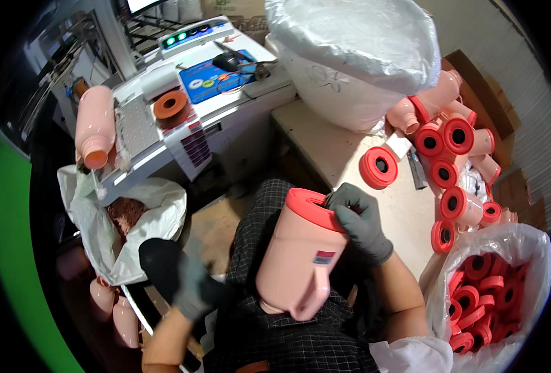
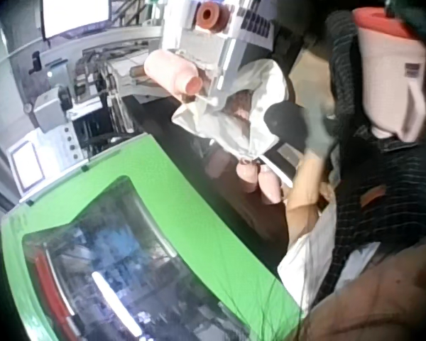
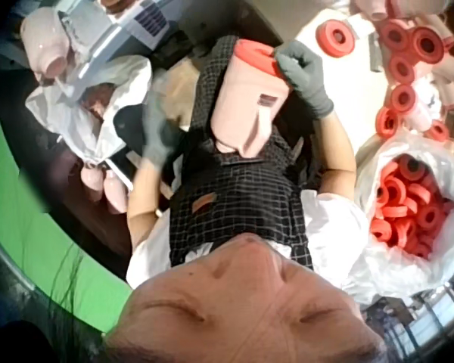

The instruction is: The person assembles pink plastic pitchers by attaching red lids to the bodies. They pick up a pitcher body, screw on a lid, and place the finished unit into a large white bag. The process is repeated for multiple units.

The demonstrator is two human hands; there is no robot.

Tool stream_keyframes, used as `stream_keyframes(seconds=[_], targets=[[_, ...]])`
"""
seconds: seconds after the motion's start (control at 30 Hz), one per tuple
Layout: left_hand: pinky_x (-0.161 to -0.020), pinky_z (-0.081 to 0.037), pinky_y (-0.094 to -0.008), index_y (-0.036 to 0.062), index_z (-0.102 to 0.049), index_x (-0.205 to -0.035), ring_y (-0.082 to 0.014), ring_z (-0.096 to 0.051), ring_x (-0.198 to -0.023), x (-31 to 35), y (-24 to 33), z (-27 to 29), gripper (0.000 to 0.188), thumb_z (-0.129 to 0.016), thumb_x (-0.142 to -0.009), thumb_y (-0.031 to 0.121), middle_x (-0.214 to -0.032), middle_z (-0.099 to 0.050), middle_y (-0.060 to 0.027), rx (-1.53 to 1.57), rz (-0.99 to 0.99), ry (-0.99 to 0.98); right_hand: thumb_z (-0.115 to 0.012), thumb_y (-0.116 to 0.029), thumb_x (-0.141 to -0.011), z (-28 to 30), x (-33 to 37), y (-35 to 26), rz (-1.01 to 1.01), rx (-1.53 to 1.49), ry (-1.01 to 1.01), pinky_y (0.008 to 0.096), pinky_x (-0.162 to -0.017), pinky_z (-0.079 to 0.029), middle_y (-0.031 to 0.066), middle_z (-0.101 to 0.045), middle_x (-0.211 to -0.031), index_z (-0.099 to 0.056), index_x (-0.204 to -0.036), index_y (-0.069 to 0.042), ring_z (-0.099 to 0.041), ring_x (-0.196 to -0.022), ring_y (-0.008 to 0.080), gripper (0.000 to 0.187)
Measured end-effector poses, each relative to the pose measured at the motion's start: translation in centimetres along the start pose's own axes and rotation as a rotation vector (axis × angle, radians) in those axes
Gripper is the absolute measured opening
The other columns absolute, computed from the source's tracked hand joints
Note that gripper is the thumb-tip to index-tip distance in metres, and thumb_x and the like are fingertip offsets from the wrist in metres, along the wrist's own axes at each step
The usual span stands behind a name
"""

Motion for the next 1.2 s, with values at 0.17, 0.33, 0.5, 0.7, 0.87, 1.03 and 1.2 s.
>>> stream_keyframes(seconds=[0.17,0.33,0.5,0.7,0.87,1.03,1.2], targets=[[-0.107,-0.047,-0.0361,-0.0008,-0.049,-0.141,-0.0226,-0.056,-0.126,-8.2,7.1,1.4,0.045,-0.047,-0.109,0.03,-0.139,-0.057,-0.0129,0.061,-0.894,0.272,-0.071,-0.024,-0.072,-5.4,-1.1,-1.7,0.174,-0.206,-0.134,0.0448,-0.098,-0.051,0.0107,-0.065,-0.086,-0.066,-0.074,0.0,-0.064,-0.087,0.0253,0.025],[-0.105,-0.047,-0.0355,-0.0008,-0.051,-0.141,-0.0236,-0.057,-0.123,-7.5,2.6,-8.8,0.045,-0.055,-0.104,0.025,-0.137,-0.058,-0.0146,-0.084,-0.544,-0.592,-0.065,-0.015,-0.085,-7.0,-1.1,0.6,0.145,-0.263,-0.209,0.0383,-0.092,-0.052,0.013,-0.068,-0.093,-0.072,-0.09,0.0,-0.065,-0.092,0.0246,0.017],[-0.1,-0.05,-0.0339,-0.0015,-0.053,-0.138,-0.0184,-0.061,-0.114,-5.8,3.5,-8.1,0.035,-0.048,-0.109,0.018,-0.13,-0.061,-0.0114,-0.062,-0.416,-0.208,-0.054,-0.005,-0.096,-8.6,-1.1,-1.2,0.254,0.065,-0.113,0.0335,-0.088,-0.051,0.012,-0.068,-0.085,-0.07,-0.087,0.002,-0.064,-0.085,0.0198,0.019],[-0.107,-0.048,-0.0385,-0.003,-0.053,-0.138,-0.0252,-0.061,-0.119,-9.3,9.6,5.2,0.038,-0.044,-0.108,0.019,-0.127,-0.063,-0.0144,0.015,-0.993,0.441,-0.057,-0.021,-0.103,-5.7,-1.5,4.1,0.053,-0.683,-0.007,0.0304,-0.08,-0.051,0.0067,-0.06,-0.07,-0.057,-0.067,-0.001,-0.058,-0.069,0.0153,0.042],[-0.11,-0.044,-0.039,-0.003,-0.049,-0.141,-0.0248,-0.057,-0.124,-7.6,4.0,-7.0,0.042,-0.042,-0.108,0.021,-0.131,-0.061,-0.0143,-0.188,-0.672,-0.176,-0.056,-0.018,-0.103,-11.0,-3.2,1.7,-0.07,-0.709,-0.089,0.0318,-0.069,-0.051,0.0071,-0.06,-0.065,-0.054,-0.066,-0.001,-0.058,-0.064,0.0147,0.041],[-0.114,-0.04,-0.0395,-0.0031,-0.046,-0.144,-0.0244,-0.053,-0.13,-5.1,4.7,-6.0,0.045,-0.041,-0.108,0.023,-0.134,-0.06,-0.0142,-0.303,-0.521,-0.017,-0.055,-0.018,-0.104,-10.5,-3.0,2.4,-0.139,-0.303,-0.003,0.032,-0.069,-0.05,0.0065,-0.059,-0.069,-0.058,-0.072,0.0,-0.057,-0.067,0.0134,0.037],[-0.101,-0.048,-0.0376,0.0023,-0.059,-0.101,-0.0198,-0.061,-0.084,-7.4,3.1,-2.3,0.015,-0.05,-0.103,0.013,-0.092,-0.062,-0.0087,0.289,-0.591,-0.323,-0.051,-0.012,-0.104,-10.9,-4.6,-0.2,-0.122,-0.305,-0.246,0.0303,-0.085,-0.05,0.0083,-0.068,-0.098,-0.069,-0.098,0.004,-0.063,-0.093,0.0151,0.025]])
Point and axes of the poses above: each hand's wrist, its own x-axis away from the middle knuckle, its own z-axis out of the back of the hand, y = z × x, the point moved 3 cm from there along -x, towards the middle knuckle
